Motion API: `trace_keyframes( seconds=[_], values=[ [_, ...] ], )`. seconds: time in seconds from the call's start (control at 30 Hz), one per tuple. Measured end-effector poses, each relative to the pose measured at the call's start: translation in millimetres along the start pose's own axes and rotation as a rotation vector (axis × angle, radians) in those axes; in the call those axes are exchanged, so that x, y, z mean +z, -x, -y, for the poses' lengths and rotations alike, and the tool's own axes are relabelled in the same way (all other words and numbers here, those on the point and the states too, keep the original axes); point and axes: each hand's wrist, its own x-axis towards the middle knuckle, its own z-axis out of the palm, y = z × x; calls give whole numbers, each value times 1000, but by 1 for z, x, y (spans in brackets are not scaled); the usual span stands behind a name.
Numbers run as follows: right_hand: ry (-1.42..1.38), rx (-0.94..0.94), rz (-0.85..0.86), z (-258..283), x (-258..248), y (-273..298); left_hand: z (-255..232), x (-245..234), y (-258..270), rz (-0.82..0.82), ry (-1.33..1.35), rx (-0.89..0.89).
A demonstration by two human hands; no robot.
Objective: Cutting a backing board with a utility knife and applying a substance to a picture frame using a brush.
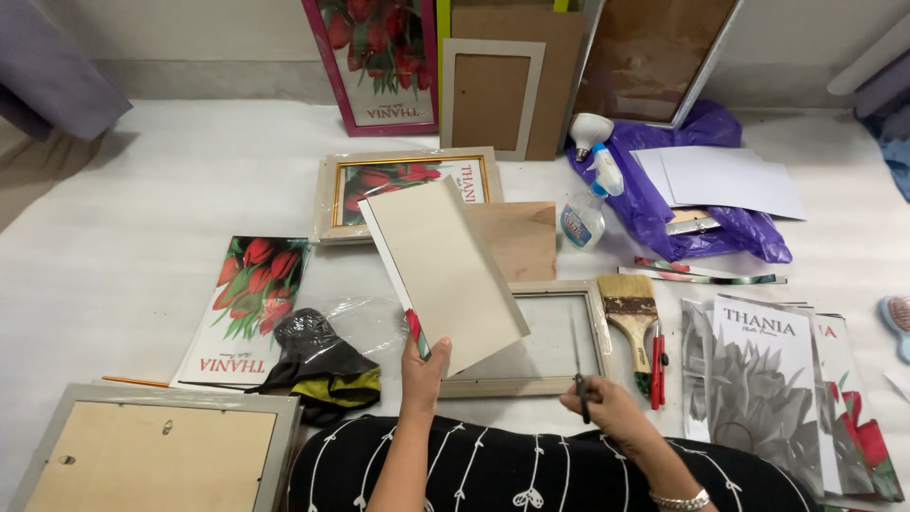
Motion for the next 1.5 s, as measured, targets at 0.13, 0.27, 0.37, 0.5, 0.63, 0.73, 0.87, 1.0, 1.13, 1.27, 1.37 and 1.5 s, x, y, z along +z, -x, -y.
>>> trace_keyframes(
  seconds=[0.13,0.27,0.37,0.5,0.63,0.73,0.87,1.0,1.13,1.27,1.37,1.5],
  values=[
    [117,29,6,12,13,5,6,-1,3,-21,5,30],
    [334,-45,60,-2,19,-22,8,-4,3,-71,47,-7],
    [315,-30,136,5,21,-21,3,-1,6,-42,90,-42],
    [108,22,169,19,18,-13,-2,6,8,48,-16,-70],
    [33,43,210,11,13,-24,6,6,4,86,7,-42],
    [24,40,194,10,14,-26,4,5,5,65,9,-58],
    [18,21,197,11,14,-26,3,5,7,87,3,-48],
    [12,7,201,11,13,-25,-1,7,8,79,-26,-101],
    [26,18,196,10,14,-27,5,6,6,70,-12,-110],
    [12,17,203,2,14,-36,7,5,5,100,18,-60],
    [35,17,210,2,15,-38,6,5,6,93,17,-69],
    [35,-8,225,4,14,-34,8,5,5,93,15,-46]
  ],
)
